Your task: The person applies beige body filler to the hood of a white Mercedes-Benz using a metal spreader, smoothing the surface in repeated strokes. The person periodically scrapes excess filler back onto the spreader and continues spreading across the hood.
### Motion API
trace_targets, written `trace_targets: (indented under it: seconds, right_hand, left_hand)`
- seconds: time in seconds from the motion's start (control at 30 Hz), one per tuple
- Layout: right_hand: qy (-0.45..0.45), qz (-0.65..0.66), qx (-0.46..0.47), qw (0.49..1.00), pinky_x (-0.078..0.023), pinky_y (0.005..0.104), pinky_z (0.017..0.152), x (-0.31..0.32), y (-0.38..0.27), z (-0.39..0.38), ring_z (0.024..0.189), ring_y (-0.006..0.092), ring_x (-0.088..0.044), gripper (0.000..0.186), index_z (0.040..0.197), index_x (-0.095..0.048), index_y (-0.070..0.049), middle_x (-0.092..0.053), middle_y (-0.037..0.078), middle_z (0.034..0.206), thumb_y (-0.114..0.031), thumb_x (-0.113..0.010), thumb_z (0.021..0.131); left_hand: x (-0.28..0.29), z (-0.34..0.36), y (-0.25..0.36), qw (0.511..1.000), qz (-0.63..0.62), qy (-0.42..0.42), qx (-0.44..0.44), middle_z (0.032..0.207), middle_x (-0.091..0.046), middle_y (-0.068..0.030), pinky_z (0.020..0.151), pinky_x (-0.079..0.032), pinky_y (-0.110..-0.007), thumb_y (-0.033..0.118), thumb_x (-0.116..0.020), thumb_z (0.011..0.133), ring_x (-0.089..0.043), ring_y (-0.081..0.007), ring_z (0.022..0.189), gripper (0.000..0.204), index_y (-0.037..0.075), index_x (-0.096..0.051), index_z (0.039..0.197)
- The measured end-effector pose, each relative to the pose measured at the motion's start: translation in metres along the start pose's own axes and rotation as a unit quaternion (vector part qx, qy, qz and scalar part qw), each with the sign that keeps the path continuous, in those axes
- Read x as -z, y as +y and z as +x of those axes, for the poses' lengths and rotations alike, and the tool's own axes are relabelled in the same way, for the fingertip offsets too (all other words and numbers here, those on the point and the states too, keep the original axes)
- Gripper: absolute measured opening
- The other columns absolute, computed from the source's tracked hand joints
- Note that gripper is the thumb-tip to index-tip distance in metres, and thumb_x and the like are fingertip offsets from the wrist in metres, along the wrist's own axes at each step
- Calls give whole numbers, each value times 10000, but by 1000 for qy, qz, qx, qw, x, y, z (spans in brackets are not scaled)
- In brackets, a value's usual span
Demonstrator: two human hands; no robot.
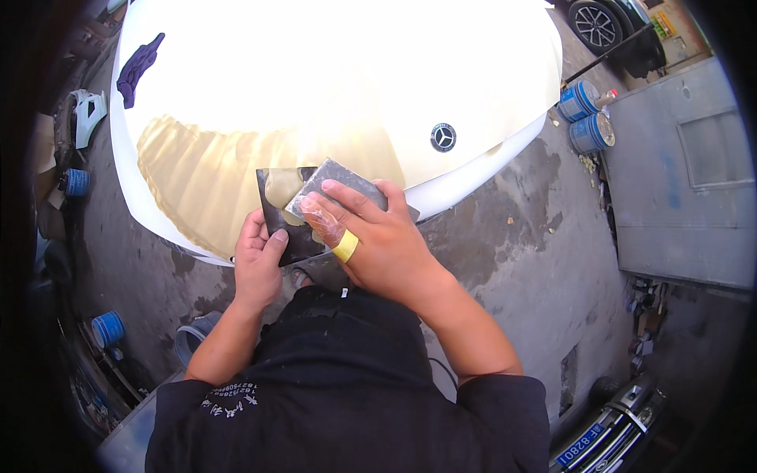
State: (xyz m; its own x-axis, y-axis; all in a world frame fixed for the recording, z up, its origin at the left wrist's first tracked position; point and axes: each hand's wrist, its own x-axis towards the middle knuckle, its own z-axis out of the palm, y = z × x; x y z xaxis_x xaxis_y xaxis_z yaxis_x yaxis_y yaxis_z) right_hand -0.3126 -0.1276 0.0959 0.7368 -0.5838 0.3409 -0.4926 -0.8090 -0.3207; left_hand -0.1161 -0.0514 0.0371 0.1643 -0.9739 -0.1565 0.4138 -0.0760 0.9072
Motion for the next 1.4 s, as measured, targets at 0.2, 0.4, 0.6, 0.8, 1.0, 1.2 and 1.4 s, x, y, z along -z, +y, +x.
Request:
trace_targets:
  seconds: [0.2,0.4,0.6,0.8,1.0,1.2,1.4]
  right_hand:
    - [-84,17,13,996,-362,551,975,-12,30,-16,1287,208,-517,478,1337,-544,-134,-609,17,1321,-119,-594,862]
    - [-53,0,-148,988,-336,494,1022,10,89,13,1292,264,-502,507,1390,-496,-63,-629,111,1269,-80,-577,890]
    - [-147,-114,-186,965,-366,500,988,4,158,82,1302,285,-493,493,1412,-487,-62,-603,155,1301,-103,-466,922]
    - [-206,-132,-156,957,-379,509,1006,-10,183,133,1305,308,-496,511,1409,-493,-76,-592,166,1312,-95,-482,898]
    - [-258,-132,-110,951,-387,528,955,-21,176,150,1281,298,-515,529,1397,-510,-68,-625,181,1256,-51,-435,873]
    - [-317,-173,-116,925,-379,450,950,0,163,137,1256,299,-537,548,1410,-501,-95,-630,161,1257,-42,-458,867]
    - [-288,-143,-65,945,-378,451,938,-13,156,158,1254,261,-540,512,1382,-524,-97,-620,152,1283,-39,-446,879]
  left_hand:
    - [-11,-1,-5,992,85,41,-78,1250,-596,-98,1001,-410,-269,-22,-491,972,-559,-123,1133,368,-43,-448,1337]
    - [6,-4,2,986,80,106,-98,1254,-608,-114,1020,-415,-292,-16,-508,968,-577,-144,1137,369,-46,-455,1332]
    - [28,-18,-16,992,-74,103,-1,1245,-616,-113,1035,-411,-321,-40,-537,915,-577,-169,1158,371,-20,-486,1282]
    - [40,-26,-33,989,-88,114,24,1176,-643,-113,978,-434,-288,-15,-522,926,-595,-140,1089,308,-29,-509,1233]
    - [46,-21,-30,987,-100,119,45,1147,-647,-88,951,-430,-267,-20,-527,919,-592,-116,1053,312,-25,-516,1230]
    - [50,-14,-28,986,-109,122,41,1118,-652,-72,943,-427,-260,-24,-527,918,-593,-111,1030,310,-23,-518,1228]
    - [51,-7,-31,986,-111,109,52,1125,-651,-70,943,-427,-261,-22,-528,918,-591,-111,1036,305,-22,-521,1223]
